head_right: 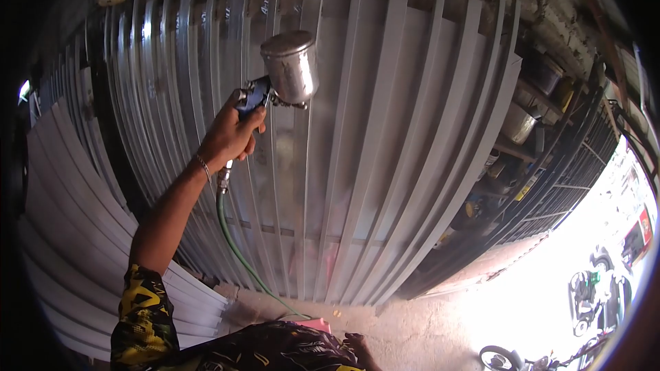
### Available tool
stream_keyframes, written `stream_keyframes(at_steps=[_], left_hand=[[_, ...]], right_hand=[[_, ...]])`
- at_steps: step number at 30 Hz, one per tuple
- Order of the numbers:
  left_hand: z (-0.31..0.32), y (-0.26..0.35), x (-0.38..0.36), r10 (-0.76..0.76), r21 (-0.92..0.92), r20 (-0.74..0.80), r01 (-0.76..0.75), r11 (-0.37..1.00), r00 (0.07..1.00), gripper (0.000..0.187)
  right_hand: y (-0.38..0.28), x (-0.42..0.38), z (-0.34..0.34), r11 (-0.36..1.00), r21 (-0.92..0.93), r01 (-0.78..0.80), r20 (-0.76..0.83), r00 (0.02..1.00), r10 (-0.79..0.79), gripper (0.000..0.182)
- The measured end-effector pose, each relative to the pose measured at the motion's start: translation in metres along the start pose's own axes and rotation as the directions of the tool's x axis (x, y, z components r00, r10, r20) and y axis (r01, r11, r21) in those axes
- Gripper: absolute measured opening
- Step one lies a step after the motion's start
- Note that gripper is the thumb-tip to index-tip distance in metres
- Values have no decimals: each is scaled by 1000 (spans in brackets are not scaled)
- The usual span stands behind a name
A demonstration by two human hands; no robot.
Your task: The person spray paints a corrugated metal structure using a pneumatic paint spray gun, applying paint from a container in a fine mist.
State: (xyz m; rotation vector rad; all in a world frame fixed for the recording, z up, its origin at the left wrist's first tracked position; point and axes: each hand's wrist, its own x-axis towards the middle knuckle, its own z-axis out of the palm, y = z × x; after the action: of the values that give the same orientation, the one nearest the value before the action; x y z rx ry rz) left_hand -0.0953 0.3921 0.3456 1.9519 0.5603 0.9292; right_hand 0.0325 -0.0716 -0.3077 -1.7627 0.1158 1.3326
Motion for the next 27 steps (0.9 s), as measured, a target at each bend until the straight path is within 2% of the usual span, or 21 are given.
stream_keyframes(at_steps=[10, 22, 27], left_hand=[[-15, 73, 45, 88, 39, -48, -86, 995, 995, 31], [-46, 138, 118, 327, 76, -99, -320, 944, 940, 30], [-55, 161, 140, 346, 101, -126, -335, 937, 930, 29]], right_hand=[[-31, 8, 3, 999, 28, 27, -6, 1000, -27, 50], [-53, 16, 10, 998, 25, 51, -9, 999, -51, 51], [-58, 18, 11, 998, 21, 54, -6, 999, -53, 51]])
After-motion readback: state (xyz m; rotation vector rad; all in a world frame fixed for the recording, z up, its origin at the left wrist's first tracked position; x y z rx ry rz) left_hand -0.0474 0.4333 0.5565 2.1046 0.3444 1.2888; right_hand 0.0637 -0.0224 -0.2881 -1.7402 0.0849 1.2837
